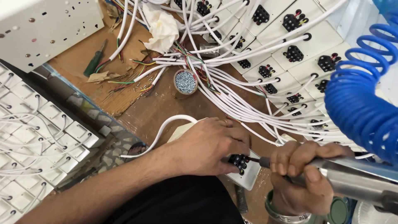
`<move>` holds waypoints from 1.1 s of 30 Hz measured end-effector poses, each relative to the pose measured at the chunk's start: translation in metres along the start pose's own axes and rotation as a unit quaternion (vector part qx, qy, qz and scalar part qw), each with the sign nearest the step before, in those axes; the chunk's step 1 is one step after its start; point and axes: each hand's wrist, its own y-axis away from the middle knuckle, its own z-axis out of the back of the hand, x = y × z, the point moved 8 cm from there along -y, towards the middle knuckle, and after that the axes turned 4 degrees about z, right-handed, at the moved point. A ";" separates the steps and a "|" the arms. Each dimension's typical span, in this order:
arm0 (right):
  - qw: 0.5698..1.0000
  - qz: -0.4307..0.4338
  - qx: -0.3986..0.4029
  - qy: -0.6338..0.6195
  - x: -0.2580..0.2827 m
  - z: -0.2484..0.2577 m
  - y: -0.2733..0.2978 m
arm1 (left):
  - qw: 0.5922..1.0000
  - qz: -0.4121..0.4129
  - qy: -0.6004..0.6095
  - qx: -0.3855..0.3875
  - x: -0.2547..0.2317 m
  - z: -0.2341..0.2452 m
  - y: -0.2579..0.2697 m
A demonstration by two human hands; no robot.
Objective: Assembling and securing components inside white electrical boxes using various tools.
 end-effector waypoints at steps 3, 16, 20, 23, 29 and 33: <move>0.999 -0.002 -0.005 -0.039 0.005 0.005 0.007 | 1.000 -0.003 0.003 -0.001 0.002 -0.001 0.000; 0.998 -0.017 0.028 -0.058 -0.009 0.006 0.008 | 1.000 0.011 0.010 0.020 0.002 0.000 -0.003; 0.993 -0.036 0.075 -0.083 -0.010 -0.004 -0.002 | 1.000 0.010 0.008 0.012 0.003 -0.001 -0.001; 0.980 -0.057 0.172 -0.086 -0.009 -0.017 -0.008 | 1.000 0.000 0.012 0.004 0.001 0.001 -0.001; 0.975 -0.040 0.214 -0.044 -0.004 -0.038 -0.007 | 1.000 -0.014 0.013 -0.008 0.001 -0.001 0.001; 0.971 -0.049 0.228 -0.047 -0.005 -0.038 -0.008 | 1.000 -0.022 0.015 -0.013 0.001 0.000 0.003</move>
